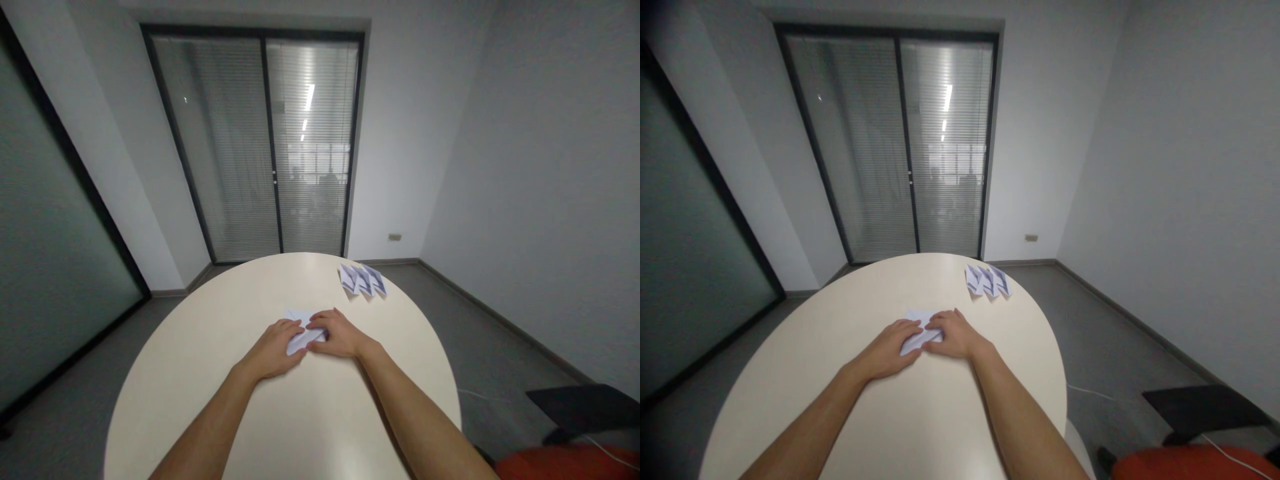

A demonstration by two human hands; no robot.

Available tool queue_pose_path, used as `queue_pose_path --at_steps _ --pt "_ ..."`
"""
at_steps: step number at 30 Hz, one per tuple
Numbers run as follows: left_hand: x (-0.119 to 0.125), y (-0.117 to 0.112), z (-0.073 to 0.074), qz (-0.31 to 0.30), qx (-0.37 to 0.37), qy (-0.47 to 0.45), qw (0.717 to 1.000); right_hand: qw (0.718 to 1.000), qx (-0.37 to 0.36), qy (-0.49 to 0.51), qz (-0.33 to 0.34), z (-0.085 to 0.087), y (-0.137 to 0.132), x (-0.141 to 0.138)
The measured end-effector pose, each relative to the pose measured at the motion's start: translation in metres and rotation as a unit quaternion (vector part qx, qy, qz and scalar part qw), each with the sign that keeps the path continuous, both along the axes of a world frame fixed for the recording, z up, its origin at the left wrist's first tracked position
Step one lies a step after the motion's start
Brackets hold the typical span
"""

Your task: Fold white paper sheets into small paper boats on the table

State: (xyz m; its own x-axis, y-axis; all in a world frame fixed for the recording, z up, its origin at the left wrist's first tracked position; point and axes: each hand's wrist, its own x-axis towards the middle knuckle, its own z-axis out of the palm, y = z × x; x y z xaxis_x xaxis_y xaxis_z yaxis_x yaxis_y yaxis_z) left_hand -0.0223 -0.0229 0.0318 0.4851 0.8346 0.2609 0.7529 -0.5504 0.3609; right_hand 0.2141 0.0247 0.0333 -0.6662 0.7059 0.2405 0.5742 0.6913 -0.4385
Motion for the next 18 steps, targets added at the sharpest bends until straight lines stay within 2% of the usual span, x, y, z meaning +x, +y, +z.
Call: queue_pose_path --at_steps 5,11,18 --pt "-0.001 0.0 0.001 -0.008 0.004 0.007 1.0 0.999 0.041 -0.004 -0.003 0.008 -0.001 -0.002" --pt "-0.002 -0.001 -0.001 -0.012 -0.012 0.022 1.0 0.999 0.039 -0.011 -0.03 0.023 -0.007 -0.002" --pt "0.0 -0.002 0.003 -0.027 -0.022 0.032 0.999 0.997 0.019 -0.025 -0.077 0.021 -0.006 -0.003"
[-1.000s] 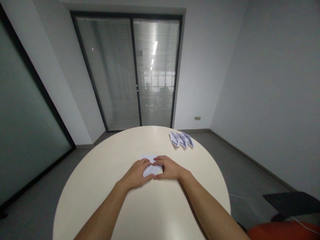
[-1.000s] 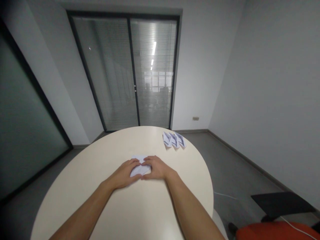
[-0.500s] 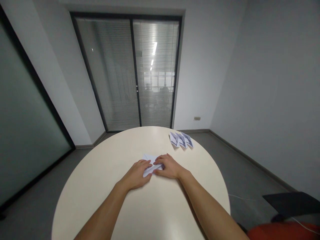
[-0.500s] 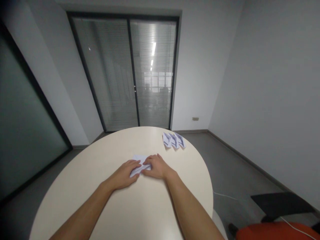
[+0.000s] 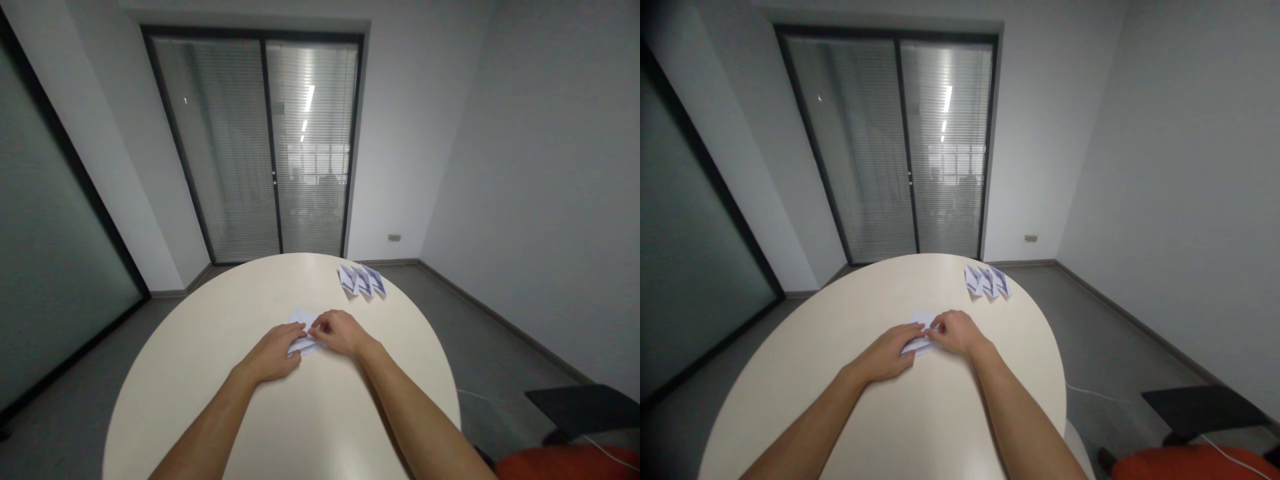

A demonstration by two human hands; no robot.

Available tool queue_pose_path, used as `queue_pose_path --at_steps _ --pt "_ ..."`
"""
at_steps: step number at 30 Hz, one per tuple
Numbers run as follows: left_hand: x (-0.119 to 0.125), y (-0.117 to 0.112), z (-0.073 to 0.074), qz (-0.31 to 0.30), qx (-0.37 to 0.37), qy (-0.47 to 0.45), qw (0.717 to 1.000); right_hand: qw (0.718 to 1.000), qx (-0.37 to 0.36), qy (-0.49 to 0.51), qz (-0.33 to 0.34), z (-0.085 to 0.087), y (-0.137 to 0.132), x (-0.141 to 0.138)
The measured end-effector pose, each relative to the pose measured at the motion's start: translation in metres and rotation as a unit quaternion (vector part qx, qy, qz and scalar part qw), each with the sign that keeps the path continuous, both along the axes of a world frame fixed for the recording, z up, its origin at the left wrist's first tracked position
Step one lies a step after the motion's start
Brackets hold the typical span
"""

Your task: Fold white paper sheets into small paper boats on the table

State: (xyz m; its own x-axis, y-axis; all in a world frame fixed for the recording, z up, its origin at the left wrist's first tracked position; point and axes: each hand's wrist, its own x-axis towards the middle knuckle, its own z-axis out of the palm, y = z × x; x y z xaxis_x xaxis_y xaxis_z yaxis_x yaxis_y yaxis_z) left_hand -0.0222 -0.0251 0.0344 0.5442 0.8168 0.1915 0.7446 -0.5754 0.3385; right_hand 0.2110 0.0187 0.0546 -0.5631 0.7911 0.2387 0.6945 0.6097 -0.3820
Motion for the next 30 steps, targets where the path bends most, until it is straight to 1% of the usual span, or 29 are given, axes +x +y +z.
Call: queue_pose_path --at_steps 3,7,10,13,15,17,23,30 --pt "0.001 -0.001 0.003 -0.004 -0.011 0.009 1.0 1.0 0.001 -0.007 -0.018 -0.001 0.001 -0.001" --pt "0.003 -0.004 0.007 -0.019 -0.016 0.014 1.0 1.0 0.016 0.012 0.011 -0.005 0.003 -0.002" --pt "0.005 -0.005 0.009 -0.045 -0.015 0.011 0.999 0.998 0.017 0.024 0.05 -0.016 0.008 -0.004" --pt "0.007 -0.005 0.009 -0.066 -0.011 0.009 0.998 0.994 0.042 0.013 0.103 -0.03 0.015 -0.004" --pt "0.007 -0.004 0.008 -0.069 -0.005 0.009 0.998 0.993 0.053 0.008 0.103 -0.037 0.019 -0.003" --pt "0.008 -0.004 0.006 -0.066 0.0 0.01 0.998 0.993 0.055 0.007 0.103 -0.04 0.021 -0.002" --pt "0.006 -0.003 0.003 -0.045 0.007 0.013 0.999 0.993 0.062 0.01 0.103 -0.036 0.02 -0.001" --pt "0.004 -0.003 0.007 -0.024 0.0 0.029 0.999 0.996 0.044 -0.005 0.076 -0.029 0.014 -0.001"
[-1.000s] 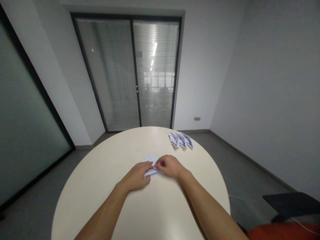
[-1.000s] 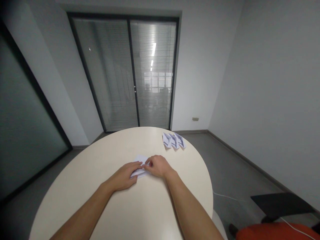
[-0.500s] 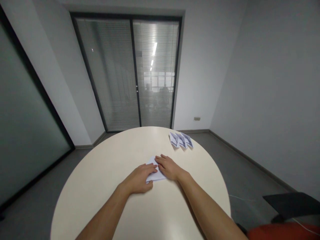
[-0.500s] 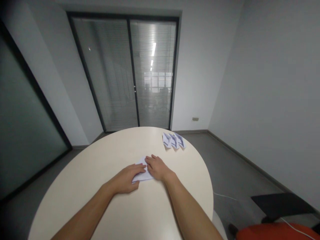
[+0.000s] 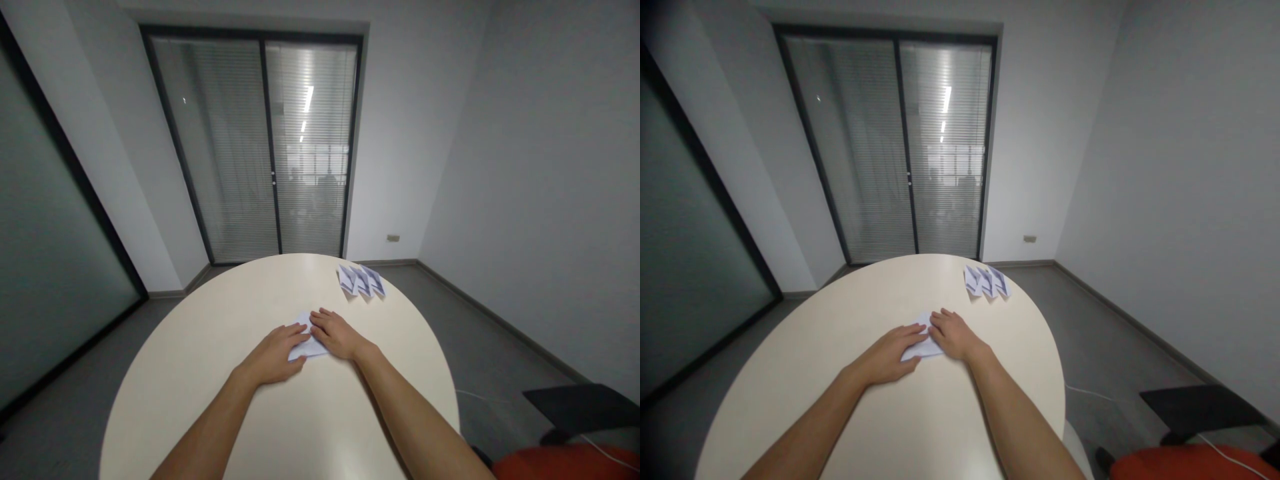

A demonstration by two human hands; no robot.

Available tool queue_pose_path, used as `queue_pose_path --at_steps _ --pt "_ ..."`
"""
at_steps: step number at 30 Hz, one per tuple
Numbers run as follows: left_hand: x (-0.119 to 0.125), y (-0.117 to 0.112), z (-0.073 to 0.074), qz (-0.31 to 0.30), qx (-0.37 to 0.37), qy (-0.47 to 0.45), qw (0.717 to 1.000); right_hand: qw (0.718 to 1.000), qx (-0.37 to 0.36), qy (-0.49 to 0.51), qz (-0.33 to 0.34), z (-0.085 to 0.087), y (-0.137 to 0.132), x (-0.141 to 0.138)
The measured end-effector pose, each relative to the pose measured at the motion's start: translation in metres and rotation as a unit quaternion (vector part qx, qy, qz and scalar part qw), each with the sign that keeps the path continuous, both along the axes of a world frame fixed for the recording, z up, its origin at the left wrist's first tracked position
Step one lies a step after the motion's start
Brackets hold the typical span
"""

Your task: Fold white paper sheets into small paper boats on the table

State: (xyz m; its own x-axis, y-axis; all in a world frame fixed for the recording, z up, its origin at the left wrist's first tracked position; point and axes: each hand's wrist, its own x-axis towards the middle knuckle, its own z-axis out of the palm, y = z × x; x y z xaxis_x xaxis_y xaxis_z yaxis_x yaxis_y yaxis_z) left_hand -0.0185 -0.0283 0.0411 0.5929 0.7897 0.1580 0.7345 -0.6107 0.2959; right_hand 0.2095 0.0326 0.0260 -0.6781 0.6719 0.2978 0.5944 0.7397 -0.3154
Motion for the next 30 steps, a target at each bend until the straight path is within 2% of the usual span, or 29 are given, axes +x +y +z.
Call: queue_pose_path --at_steps 8,11,20,30 --pt "-0.003 -0.001 0.005 0.023 -0.028 0.003 0.999 0.999 0.002 0.012 0.03 0.011 -0.005 0.0" --pt "-0.003 -0.001 0.004 0.028 -0.028 0.012 0.999 1.0 0.003 0.004 0.018 0.015 -0.009 -0.001" --pt "-0.006 0.005 -0.005 0.084 0.019 0.003 0.996 1.0 0.012 -0.001 0.024 0.018 -0.015 -0.001" --pt "-0.007 0.007 -0.002 0.103 0.032 -0.04 0.993 1.0 -0.015 0.015 0.005 0.018 -0.012 0.001"
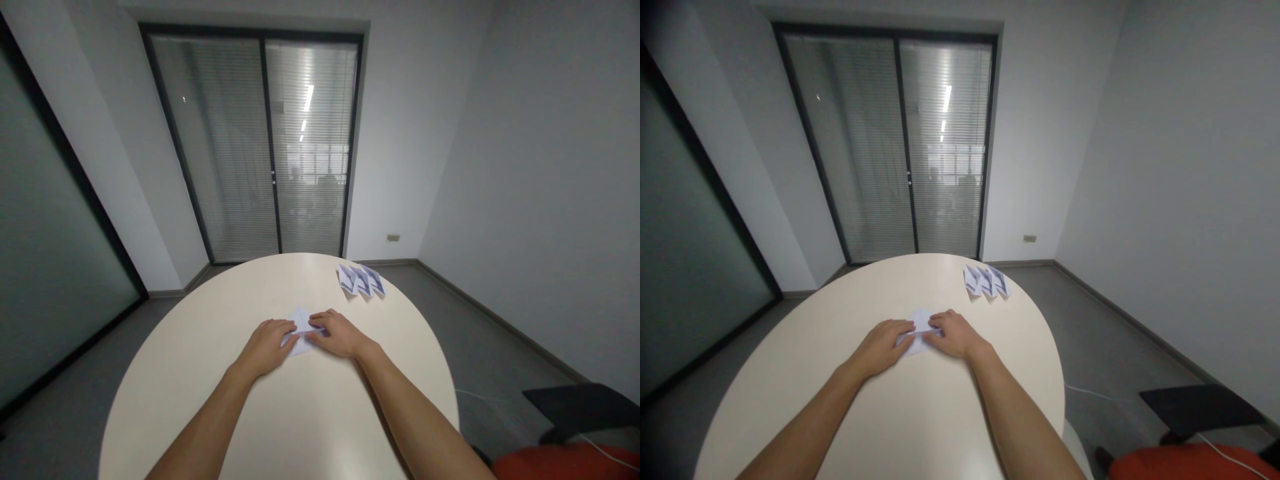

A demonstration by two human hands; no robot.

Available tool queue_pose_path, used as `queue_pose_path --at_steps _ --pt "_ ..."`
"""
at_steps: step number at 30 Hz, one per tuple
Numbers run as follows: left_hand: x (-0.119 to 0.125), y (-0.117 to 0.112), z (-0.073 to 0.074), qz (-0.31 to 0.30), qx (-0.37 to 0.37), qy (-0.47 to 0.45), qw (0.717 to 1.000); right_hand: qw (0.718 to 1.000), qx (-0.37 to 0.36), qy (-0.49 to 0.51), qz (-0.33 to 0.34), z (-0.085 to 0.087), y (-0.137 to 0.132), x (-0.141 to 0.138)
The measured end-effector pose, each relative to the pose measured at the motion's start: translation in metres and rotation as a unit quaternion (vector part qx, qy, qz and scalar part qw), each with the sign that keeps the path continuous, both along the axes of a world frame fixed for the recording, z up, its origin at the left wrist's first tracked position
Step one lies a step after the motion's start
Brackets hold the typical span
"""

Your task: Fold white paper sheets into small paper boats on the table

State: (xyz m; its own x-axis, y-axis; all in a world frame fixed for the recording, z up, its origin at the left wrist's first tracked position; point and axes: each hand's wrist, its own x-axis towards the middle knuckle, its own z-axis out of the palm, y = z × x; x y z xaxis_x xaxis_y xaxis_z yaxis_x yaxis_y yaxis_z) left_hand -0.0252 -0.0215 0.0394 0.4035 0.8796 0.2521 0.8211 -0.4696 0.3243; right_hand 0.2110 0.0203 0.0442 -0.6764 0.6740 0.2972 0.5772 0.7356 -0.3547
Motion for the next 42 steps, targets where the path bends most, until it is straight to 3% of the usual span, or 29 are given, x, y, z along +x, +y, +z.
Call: queue_pose_path --at_steps 14,25,42 --pt "-0.003 0.005 -0.007 0.06 -0.008 0.012 0.998 0.997 -0.036 0.016 -0.067 -0.004 0.002 0.001" --pt "-0.006 0.005 -0.005 0.08 -0.007 0.007 0.997 0.997 -0.02 0.013 -0.071 -0.016 0.008 0.004" --pt "-0.009 0.009 -0.009 0.123 -0.011 0.023 0.992 0.995 -0.016 0.011 -0.094 -0.02 0.012 0.005"
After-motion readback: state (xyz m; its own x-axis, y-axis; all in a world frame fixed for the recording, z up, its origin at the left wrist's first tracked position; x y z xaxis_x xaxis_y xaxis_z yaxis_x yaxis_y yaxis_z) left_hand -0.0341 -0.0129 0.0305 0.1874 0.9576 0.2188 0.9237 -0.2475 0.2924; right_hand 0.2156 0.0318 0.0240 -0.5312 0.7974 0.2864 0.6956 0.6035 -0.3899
